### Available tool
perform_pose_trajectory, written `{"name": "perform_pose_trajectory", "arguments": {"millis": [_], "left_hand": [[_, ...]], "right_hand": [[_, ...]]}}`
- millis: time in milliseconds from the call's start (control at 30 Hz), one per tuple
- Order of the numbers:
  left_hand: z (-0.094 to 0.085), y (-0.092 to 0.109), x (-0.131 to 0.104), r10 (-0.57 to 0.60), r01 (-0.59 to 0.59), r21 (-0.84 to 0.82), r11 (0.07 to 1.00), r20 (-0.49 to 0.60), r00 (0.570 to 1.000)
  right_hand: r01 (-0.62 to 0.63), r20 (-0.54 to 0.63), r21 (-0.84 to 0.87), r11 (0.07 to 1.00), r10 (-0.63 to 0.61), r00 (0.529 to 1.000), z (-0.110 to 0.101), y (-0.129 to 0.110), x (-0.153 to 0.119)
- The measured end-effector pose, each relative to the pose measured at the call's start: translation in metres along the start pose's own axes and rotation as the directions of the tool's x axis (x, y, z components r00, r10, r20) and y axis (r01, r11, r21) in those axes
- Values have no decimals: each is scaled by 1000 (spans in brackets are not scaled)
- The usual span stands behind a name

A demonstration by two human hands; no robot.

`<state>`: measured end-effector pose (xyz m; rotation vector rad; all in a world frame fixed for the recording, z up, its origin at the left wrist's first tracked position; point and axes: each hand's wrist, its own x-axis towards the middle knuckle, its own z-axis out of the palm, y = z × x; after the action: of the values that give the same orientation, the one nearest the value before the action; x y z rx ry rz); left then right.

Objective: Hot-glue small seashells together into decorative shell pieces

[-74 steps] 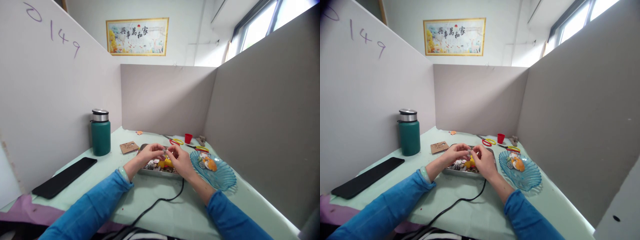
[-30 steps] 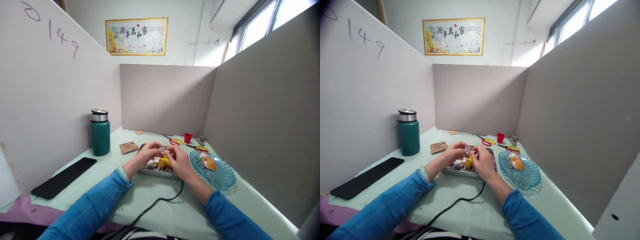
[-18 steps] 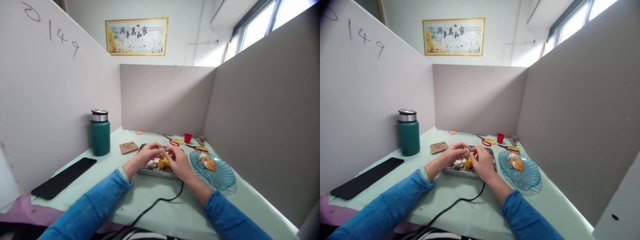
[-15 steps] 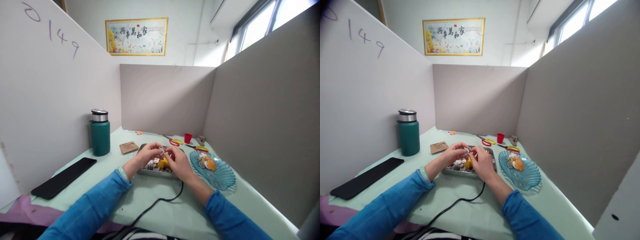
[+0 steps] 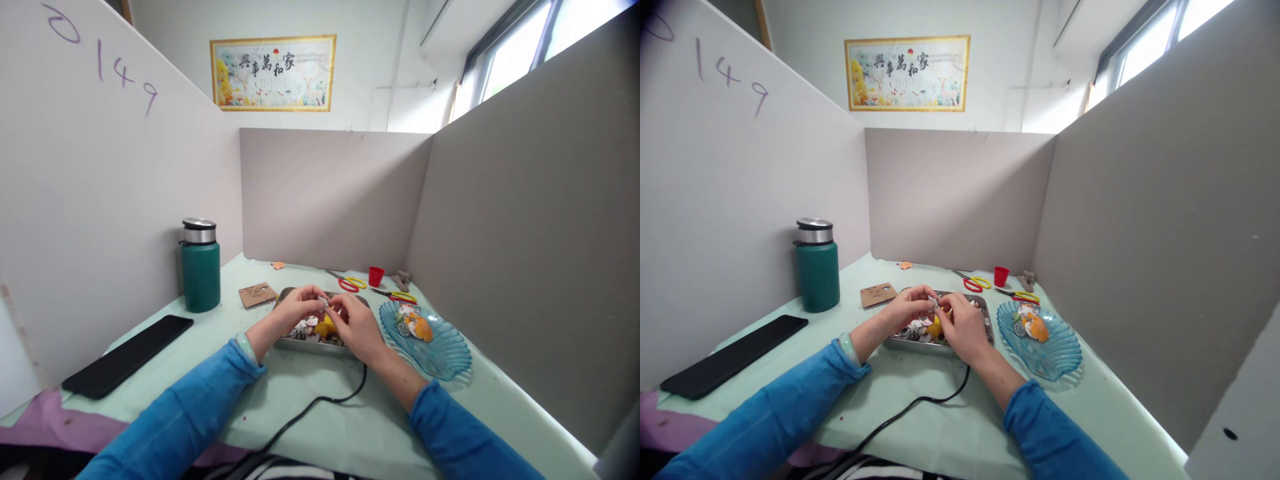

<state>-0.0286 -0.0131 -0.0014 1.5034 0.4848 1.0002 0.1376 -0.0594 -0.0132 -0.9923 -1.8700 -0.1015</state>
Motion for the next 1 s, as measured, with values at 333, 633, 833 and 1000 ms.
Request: {"name": "perform_pose_trajectory", "arguments": {"millis": [333,633,833,1000], "left_hand": [[0,-2,0,60,-58,93,994,-22,998],[1,0,0,80,-76,132,988,-22,997],[0,-1,0,99,-92,156,984,-40,994],[-1,-2,1,111,-102,170,980,-45,993]], "right_hand": [[-20,-29,-38,999,19,999,0,-1,1],[-24,-26,-37,999,23,999,2,2,0],[-24,-25,-29,999,24,999,1,-1,0],[-22,-26,-34,999,21,999,0,-3,1]]}}
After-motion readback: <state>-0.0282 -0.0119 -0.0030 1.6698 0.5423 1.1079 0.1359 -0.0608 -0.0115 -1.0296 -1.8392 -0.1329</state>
